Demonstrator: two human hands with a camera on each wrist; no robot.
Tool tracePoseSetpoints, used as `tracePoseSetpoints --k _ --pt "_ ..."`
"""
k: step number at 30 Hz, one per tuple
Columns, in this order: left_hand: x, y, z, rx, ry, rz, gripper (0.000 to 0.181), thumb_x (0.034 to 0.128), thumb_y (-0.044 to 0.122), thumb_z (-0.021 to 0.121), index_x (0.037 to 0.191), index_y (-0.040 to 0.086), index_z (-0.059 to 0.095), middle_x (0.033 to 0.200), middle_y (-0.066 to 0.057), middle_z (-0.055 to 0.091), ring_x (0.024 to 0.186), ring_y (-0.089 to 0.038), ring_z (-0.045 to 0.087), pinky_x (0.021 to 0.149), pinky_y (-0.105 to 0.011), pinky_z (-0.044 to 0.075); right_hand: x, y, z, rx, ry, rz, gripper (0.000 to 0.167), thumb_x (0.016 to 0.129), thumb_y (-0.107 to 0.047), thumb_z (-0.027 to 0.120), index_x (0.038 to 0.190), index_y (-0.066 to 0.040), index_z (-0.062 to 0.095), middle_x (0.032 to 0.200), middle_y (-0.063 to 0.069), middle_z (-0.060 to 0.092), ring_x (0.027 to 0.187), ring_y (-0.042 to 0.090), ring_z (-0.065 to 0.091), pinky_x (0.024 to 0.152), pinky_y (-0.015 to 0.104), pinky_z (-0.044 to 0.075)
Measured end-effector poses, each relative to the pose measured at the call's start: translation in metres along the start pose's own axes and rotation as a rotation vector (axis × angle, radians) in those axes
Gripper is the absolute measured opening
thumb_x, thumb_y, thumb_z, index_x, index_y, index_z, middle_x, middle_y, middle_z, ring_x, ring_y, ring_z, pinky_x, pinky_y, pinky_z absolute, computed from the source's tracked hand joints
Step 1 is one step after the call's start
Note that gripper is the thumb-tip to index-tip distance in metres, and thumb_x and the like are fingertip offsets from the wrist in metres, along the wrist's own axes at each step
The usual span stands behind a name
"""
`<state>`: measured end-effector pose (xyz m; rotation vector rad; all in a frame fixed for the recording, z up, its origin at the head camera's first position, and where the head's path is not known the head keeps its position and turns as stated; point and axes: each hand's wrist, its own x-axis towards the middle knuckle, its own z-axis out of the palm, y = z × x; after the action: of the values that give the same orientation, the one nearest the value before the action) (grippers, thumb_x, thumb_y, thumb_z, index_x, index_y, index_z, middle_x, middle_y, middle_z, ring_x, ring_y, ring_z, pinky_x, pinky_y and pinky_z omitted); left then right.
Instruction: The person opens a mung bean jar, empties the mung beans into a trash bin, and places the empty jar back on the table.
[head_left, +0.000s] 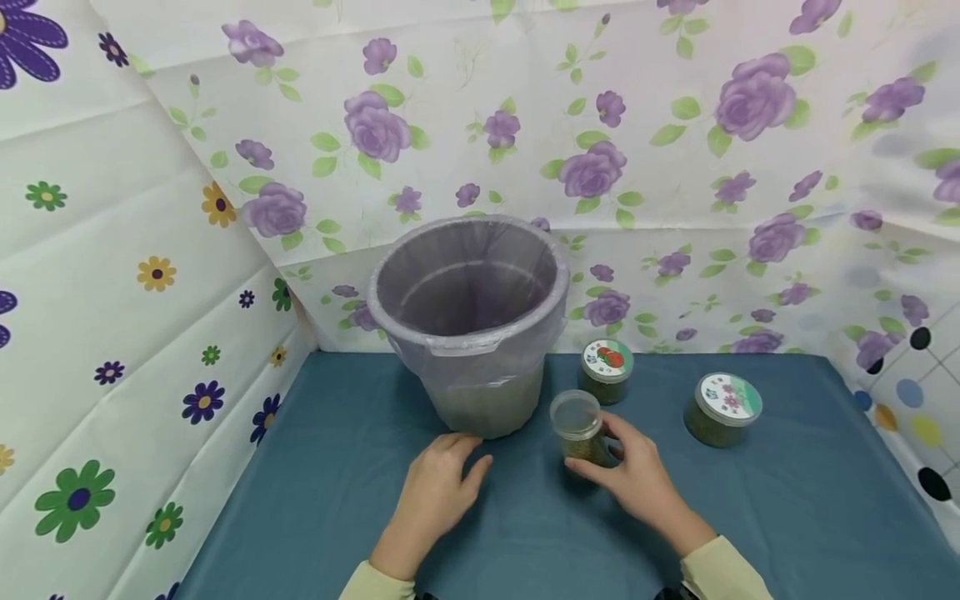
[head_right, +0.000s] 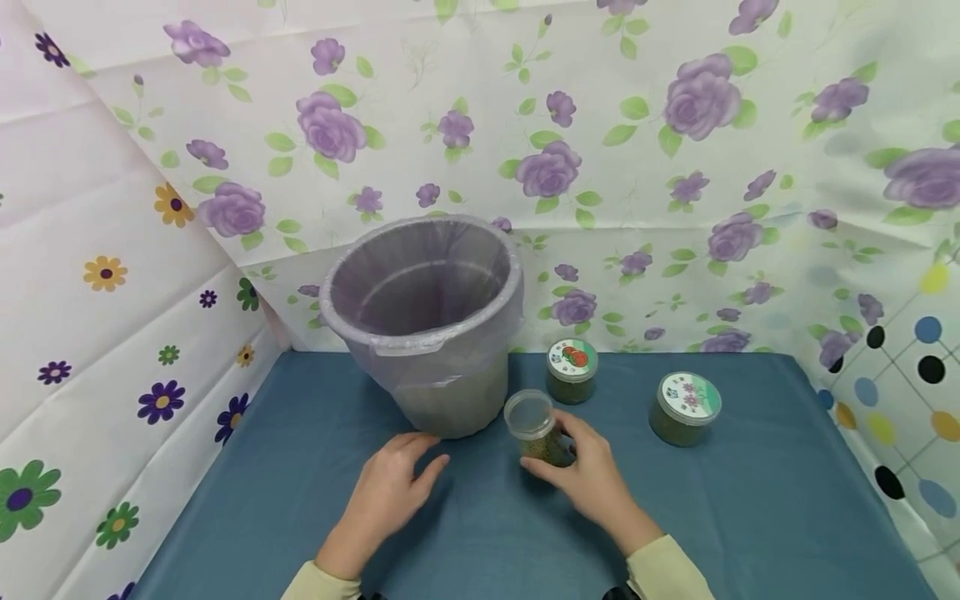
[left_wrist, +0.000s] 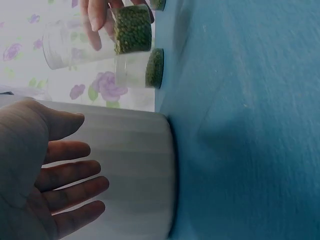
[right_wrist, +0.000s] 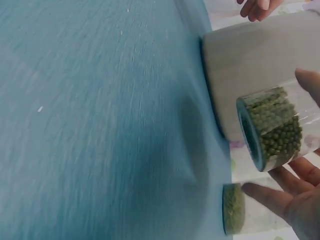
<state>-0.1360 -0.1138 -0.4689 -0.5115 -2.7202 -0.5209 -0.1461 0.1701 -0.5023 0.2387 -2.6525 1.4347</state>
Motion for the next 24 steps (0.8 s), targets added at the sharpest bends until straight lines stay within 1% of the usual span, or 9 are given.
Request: tracePoseSetpoints --k 4,6,9,13,17,21,24 --pt "0.004 0.006 -0.001 -0.032 -0.019 0.0 0.034 0.088 0.039 0.062 0.113 0.017 0.066 0.109 0.001 0.067 0.101 -0.015 0.064 0.08 -0.035 0.054 -0.008 -0.001 -0.011 -0.007 -0.005 -0.003 0.069 0.066 -0.053 0.077 0.128 -0.039 0.049 0.117 -0.014 0.055 0.109 0.012 0.058 0.083 0.039 0.054" --pt "0.005 0.01 -0.001 -0.053 -0.044 0.001 0.038 0.0888 0.04 0.061 0.117 0.015 0.064 0.112 0.0 0.066 0.103 -0.017 0.063 0.082 -0.036 0.053 -0.012 -0.003 -0.016 -0.042 -0.014 -0.008 0.069 0.064 -0.053 0.079 0.125 -0.041 0.05 0.114 -0.015 0.056 0.107 0.009 0.058 0.081 0.034 0.055" --pt "0.007 0.016 -0.001 -0.085 -0.095 0.01 0.044 0.09 0.043 0.058 0.124 0.015 0.06 0.119 -0.001 0.063 0.109 -0.018 0.061 0.086 -0.038 0.052 -0.015 -0.004 -0.021 -0.129 -0.018 -0.035 0.068 0.061 -0.054 0.08 0.122 -0.042 0.053 0.112 -0.018 0.057 0.103 0.006 0.058 0.077 0.028 0.054" --pt "0.013 0.027 -0.003 -0.127 -0.147 0.037 0.052 0.0921 0.051 0.05 0.133 0.02 0.052 0.128 0.0 0.058 0.117 -0.018 0.056 0.092 -0.039 0.049 -0.018 -0.006 -0.026 -0.248 0.017 -0.093 0.068 0.06 -0.054 0.081 0.121 -0.041 0.055 0.109 -0.018 0.06 0.097 0.004 0.059 0.074 0.029 0.053" --pt "0.02 0.04 -0.006 -0.195 -0.181 0.057 0.055 0.0925 0.057 0.042 0.139 0.028 0.043 0.133 0.002 0.054 0.12 -0.016 0.054 0.094 -0.038 0.048 -0.019 -0.008 -0.03 -0.324 0.054 -0.131 0.07 0.058 -0.053 0.083 0.122 -0.037 0.056 0.107 -0.014 0.061 0.093 0.005 0.06 0.074 0.03 0.052" --pt "0.026 0.052 -0.008 -0.258 -0.213 0.095 0.057 0.0917 0.06 0.041 0.142 0.033 0.036 0.136 0.005 0.051 0.122 -0.013 0.052 0.095 -0.037 0.048 -0.02 -0.011 -0.034 -0.383 0.057 -0.153 0.073 0.059 -0.05 0.083 0.125 -0.032 0.058 0.108 -0.008 0.061 0.092 0.009 0.061 0.072 0.031 0.053" --pt "0.029 0.059 -0.007 -0.289 -0.244 0.116 0.06 0.0902 0.062 0.042 0.143 0.035 0.033 0.139 0.007 0.048 0.124 -0.012 0.05 0.096 -0.037 0.047 -0.02 -0.015 -0.037 -0.416 0.05 -0.159 0.075 0.059 -0.049 0.084 0.126 -0.029 0.058 0.108 -0.006 0.06 0.091 0.011 0.061 0.071 0.031 0.053"
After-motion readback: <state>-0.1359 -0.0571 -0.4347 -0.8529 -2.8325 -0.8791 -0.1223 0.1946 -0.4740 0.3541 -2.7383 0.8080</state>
